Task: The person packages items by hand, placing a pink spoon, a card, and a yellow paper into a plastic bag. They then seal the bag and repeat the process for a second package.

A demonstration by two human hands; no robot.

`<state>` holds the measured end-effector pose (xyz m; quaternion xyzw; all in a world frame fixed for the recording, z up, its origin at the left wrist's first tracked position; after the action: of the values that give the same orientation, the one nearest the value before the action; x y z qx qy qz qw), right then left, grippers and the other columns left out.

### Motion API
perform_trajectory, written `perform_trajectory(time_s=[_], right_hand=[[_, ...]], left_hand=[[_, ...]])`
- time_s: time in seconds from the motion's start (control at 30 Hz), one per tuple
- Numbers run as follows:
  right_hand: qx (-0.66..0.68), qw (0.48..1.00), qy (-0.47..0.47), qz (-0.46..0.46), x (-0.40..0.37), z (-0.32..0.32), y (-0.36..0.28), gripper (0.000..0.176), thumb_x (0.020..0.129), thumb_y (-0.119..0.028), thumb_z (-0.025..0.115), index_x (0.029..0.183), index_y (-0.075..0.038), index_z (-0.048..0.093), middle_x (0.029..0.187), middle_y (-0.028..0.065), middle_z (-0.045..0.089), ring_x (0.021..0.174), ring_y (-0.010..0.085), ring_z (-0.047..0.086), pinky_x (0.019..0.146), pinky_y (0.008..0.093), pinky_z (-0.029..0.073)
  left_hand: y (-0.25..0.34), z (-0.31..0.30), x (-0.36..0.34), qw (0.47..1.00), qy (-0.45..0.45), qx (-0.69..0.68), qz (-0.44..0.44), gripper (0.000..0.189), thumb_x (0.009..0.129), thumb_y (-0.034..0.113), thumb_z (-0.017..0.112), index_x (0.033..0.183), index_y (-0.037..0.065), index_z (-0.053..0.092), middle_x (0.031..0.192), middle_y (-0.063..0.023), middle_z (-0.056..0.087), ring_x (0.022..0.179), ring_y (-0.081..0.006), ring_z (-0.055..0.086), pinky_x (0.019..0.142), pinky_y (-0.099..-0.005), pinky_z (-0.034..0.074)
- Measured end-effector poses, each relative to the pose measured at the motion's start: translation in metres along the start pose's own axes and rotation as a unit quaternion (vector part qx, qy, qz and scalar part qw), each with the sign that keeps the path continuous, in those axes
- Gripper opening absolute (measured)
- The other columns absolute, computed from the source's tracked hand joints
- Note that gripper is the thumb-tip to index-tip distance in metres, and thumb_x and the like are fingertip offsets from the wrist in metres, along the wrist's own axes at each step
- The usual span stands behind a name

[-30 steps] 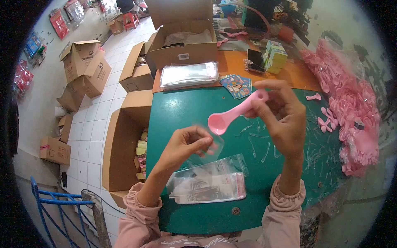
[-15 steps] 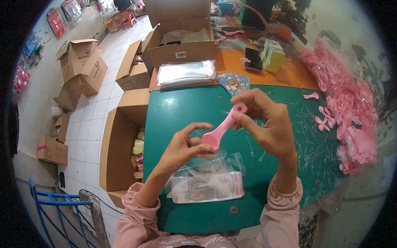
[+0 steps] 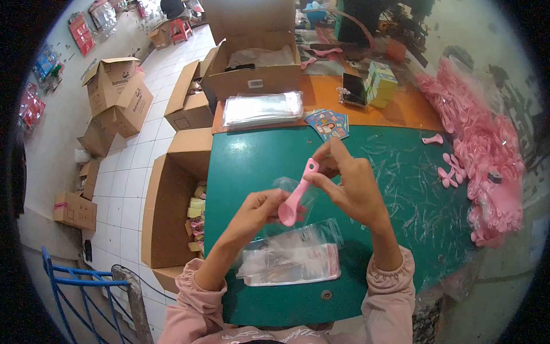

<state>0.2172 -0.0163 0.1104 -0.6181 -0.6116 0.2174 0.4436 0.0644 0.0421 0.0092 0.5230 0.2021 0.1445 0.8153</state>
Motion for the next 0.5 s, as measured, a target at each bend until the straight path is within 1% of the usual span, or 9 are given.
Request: perform_trajectory(time_s=[0.03, 0.13, 0.23, 0.27, 0.37, 0.4, 0.43, 0.47, 0.5], right_hand=[[-0.019, 0.999, 0.015, -0.022, 0.001, -0.001, 0.0, 0.02, 0.082, -0.011, 0.065, 0.092, -0.001, 0.051, 0.079, 0.0135, 0.066, 0.075, 0.0207, 0.068, 0.062, 0.0277, 0.051], [-0.058, 0.997, -0.039, -0.036, 0.001, 0.002, 0.003, 0.02, 0.082, -0.015, 0.066, 0.092, -0.001, 0.055, 0.081, 0.0128, 0.065, 0.075, 0.0215, 0.067, 0.066, 0.0285, 0.051], [-0.044, 0.979, -0.195, -0.034, 0.003, 0.014, 0.005, 0.021, 0.083, -0.021, 0.064, 0.092, -0.002, 0.06, 0.089, 0.0123, 0.065, 0.082, 0.0216, 0.064, 0.074, 0.0314, 0.049], [-0.065, 0.967, -0.219, -0.116, 0.003, 0.018, 0.008, 0.025, 0.085, -0.026, 0.06, 0.092, -0.002, 0.064, 0.096, 0.0107, 0.064, 0.09, 0.02, 0.06, 0.081, 0.0328, 0.046], [0.084, 0.964, -0.231, -0.1, 0.013, 0.016, 0.036, 0.029, 0.087, -0.03, 0.057, 0.091, -0.002, 0.065, 0.099, 0.0104, 0.063, 0.095, 0.02, 0.057, 0.081, 0.032, 0.045], [0.199, 0.957, -0.205, -0.055, 0.023, 0.01, 0.059, 0.032, 0.088, -0.032, 0.055, 0.091, -0.002, 0.066, 0.102, 0.0128, 0.061, 0.096, 0.0214, 0.056, 0.08, 0.0313, 0.045], [0.057, 0.99, -0.129, 0.003, 0.038, 0.0, 0.079, 0.032, 0.087, -0.033, 0.056, 0.093, -0.002, 0.065, 0.102, 0.015, 0.061, 0.097, 0.024, 0.056, 0.08, 0.0324, 0.045], [-0.084, 0.993, -0.048, 0.061, 0.052, -0.012, 0.099, 0.033, 0.086, -0.033, 0.057, 0.095, -0.002, 0.065, 0.102, 0.0173, 0.06, 0.098, 0.0266, 0.055, 0.079, 0.0335, 0.045], [-0.193, 0.977, 0.027, 0.081, 0.064, -0.02, 0.134, 0.032, 0.084, -0.032, 0.059, 0.096, -0.003, 0.064, 0.099, 0.0183, 0.06, 0.097, 0.0283, 0.056, 0.078, 0.0354, 0.045]], left_hand=[[0.001, 0.0, -0.001, 1.0, 0.003, 0.0, 0.008, 0.043, 0.097, 0.031, 0.043, 0.116, -0.006, 0.052, 0.102, -0.0156, 0.064, 0.092, -0.0194, 0.063, 0.083, -0.03, 0.05], [-0.001, 0.007, 0.0, 0.999, 0.016, -0.029, 0.033, 0.04, 0.098, 0.028, 0.04, 0.111, -0.006, 0.056, 0.099, -0.0137, 0.064, 0.089, -0.0187, 0.063, 0.08, -0.0272, 0.05], [-0.01, 0.003, 0.004, 0.994, 0.052, -0.085, 0.038, 0.04, 0.098, 0.029, 0.039, 0.107, -0.006, 0.057, 0.097, -0.0128, 0.065, 0.086, -0.0172, 0.064, 0.076, -0.0256, 0.051], [-0.012, 0.002, 0.005, 0.995, 0.061, -0.073, 0.038, 0.039, 0.098, 0.029, 0.039, 0.106, -0.005, 0.057, 0.096, -0.0129, 0.065, 0.085, -0.0169, 0.064, 0.075, -0.0254, 0.051], [-0.013, -0.001, 0.007, 0.994, 0.075, -0.061, 0.05, 0.038, 0.098, 0.03, 0.039, 0.104, -0.003, 0.057, 0.094, -0.0133, 0.065, 0.083, -0.0162, 0.064, 0.073, -0.025, 0.051], [-0.012, -0.001, 0.007, 0.993, 0.075, -0.074, 0.059, 0.037, 0.098, 0.03, 0.039, 0.104, -0.002, 0.057, 0.094, -0.0135, 0.065, 0.083, -0.0161, 0.064, 0.072, -0.0251, 0.051], [-0.011, -0.001, 0.007, 0.991, 0.077, -0.087, 0.068, 0.036, 0.098, 0.03, 0.039, 0.103, -0.001, 0.057, 0.094, -0.0136, 0.065, 0.083, -0.0161, 0.064, 0.072, -0.0251, 0.051], [-0.01, -0.001, 0.008, 0.99, 0.088, -0.095, 0.064, 0.035, 0.098, 0.03, 0.04, 0.103, -0.001, 0.057, 0.094, -0.0135, 0.065, 0.083, -0.0164, 0.064, 0.072, -0.0254, 0.052], [-0.011, -0.002, 0.008, 0.988, 0.1, -0.1, 0.057, 0.035, 0.098, 0.029, 0.04, 0.103, 0.0, 0.057, 0.094, -0.0135, 0.065, 0.083, -0.0167, 0.064, 0.073, -0.0256, 0.052]])
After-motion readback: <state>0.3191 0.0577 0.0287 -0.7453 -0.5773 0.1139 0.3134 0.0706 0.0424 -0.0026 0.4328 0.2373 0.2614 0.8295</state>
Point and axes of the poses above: each hand's wrist, its own x-axis towards the middle knuckle, its own z-axis out of the palm, y = z × x, the point moved 4 cm from there along x, towards the middle knuckle
